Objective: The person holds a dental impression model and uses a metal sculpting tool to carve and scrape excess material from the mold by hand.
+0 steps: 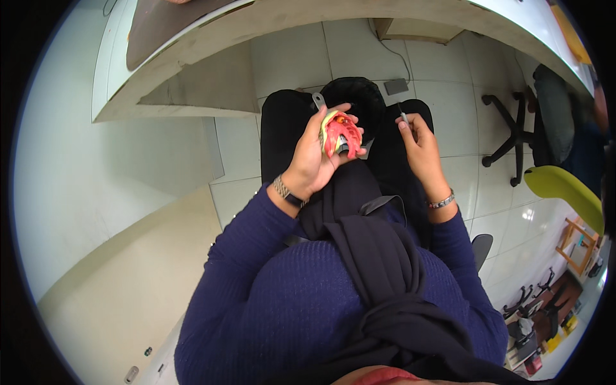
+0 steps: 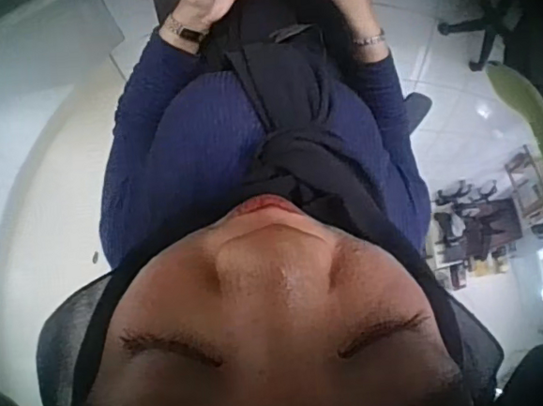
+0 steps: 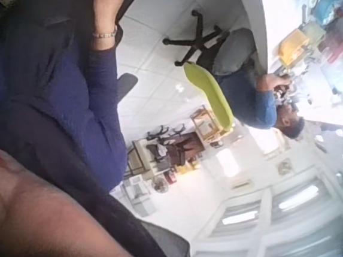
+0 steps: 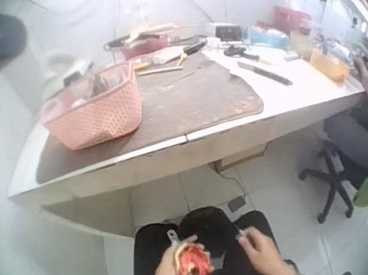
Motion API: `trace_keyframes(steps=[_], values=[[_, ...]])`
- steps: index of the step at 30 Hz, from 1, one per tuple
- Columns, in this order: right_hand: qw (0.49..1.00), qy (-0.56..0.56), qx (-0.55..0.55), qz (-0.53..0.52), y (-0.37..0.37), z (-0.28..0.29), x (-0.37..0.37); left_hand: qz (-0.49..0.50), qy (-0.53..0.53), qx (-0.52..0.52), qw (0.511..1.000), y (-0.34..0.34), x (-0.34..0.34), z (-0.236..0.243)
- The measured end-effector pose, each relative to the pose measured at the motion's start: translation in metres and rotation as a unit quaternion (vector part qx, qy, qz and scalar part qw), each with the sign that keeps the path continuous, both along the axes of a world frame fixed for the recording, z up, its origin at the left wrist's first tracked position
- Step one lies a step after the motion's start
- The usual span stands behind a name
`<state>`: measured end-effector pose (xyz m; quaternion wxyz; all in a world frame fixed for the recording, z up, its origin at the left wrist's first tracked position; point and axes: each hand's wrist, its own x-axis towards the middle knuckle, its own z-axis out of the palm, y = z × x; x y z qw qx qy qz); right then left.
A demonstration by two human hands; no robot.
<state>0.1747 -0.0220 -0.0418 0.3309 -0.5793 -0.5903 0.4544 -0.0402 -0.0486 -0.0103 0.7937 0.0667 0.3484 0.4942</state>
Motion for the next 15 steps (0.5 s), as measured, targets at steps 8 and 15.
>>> trace_keyframes(steps=[8,15], values=[[0.949,-0.024,0.233,0.211,-0.027,0.054,-0.063,0.032,0.083,0.118,0.989,0.012,-0.003,0.000],[0.982,0.050,0.183,-0.026,-0.030,0.048,-0.033,0.063,-0.047,0.132,0.988,0.006,-0.007,0.015]])
